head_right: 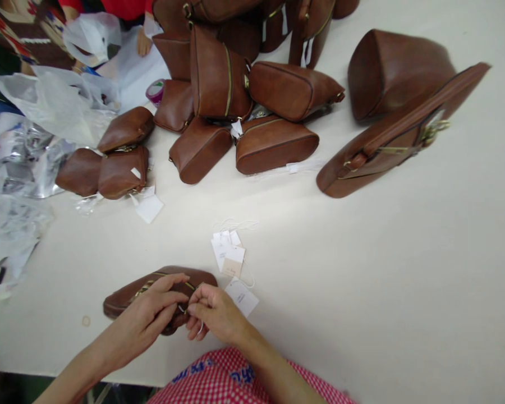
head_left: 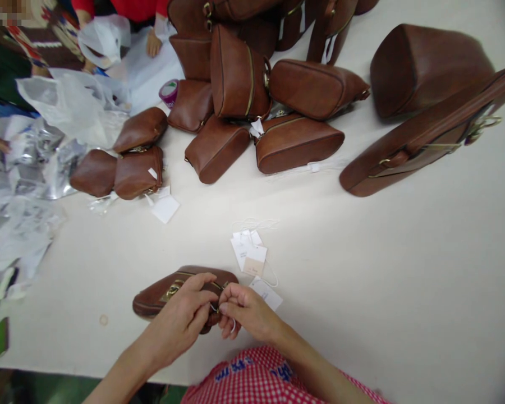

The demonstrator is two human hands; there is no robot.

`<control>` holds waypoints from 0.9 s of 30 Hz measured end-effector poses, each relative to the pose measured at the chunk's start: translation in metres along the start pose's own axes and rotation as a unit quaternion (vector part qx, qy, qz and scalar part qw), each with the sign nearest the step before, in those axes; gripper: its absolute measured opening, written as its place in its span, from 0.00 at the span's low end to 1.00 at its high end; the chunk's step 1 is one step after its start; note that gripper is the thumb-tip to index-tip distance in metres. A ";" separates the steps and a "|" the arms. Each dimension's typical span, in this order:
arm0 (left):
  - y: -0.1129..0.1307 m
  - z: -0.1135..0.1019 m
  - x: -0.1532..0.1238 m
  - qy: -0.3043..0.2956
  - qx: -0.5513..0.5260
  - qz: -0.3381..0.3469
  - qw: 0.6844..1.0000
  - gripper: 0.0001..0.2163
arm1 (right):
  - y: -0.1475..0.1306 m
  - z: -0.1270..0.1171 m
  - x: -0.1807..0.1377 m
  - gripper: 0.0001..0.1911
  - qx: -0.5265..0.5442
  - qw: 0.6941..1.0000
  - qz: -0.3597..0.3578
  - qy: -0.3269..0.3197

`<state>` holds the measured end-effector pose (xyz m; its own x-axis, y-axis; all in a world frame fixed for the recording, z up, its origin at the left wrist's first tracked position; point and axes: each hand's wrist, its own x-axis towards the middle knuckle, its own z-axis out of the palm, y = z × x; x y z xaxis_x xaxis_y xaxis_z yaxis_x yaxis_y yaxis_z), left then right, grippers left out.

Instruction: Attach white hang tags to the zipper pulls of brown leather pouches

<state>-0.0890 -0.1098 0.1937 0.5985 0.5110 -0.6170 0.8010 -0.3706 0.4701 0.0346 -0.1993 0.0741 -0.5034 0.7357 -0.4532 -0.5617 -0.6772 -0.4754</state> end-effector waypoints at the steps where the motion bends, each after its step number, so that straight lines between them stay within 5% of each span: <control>1: 0.000 0.000 0.002 -0.004 0.005 0.010 1.000 0.16 | 0.000 0.001 -0.001 0.18 -0.001 1.000 0.000 0.001; 14: -0.001 0.003 0.006 -0.001 0.000 0.054 0.999 0.13 | -0.001 0.005 -0.002 0.15 -0.003 1.000 -0.001 -0.017; 21: -0.005 0.009 0.003 0.085 0.014 0.022 0.996 0.12 | -0.004 0.009 -0.003 0.09 -0.043 0.999 0.007 0.007; 27: 0.001 -0.008 -0.014 -0.001 0.067 0.061 0.996 0.10 | -0.012 0.013 -0.010 0.04 -0.082 0.996 -0.011 0.016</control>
<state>-0.0964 -0.1110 0.2079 0.6917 0.4536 -0.5619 0.7163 -0.5299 0.4540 0.0380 -0.1986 0.0944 -0.4698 0.7507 -0.4645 -0.4556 -0.6569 -0.6008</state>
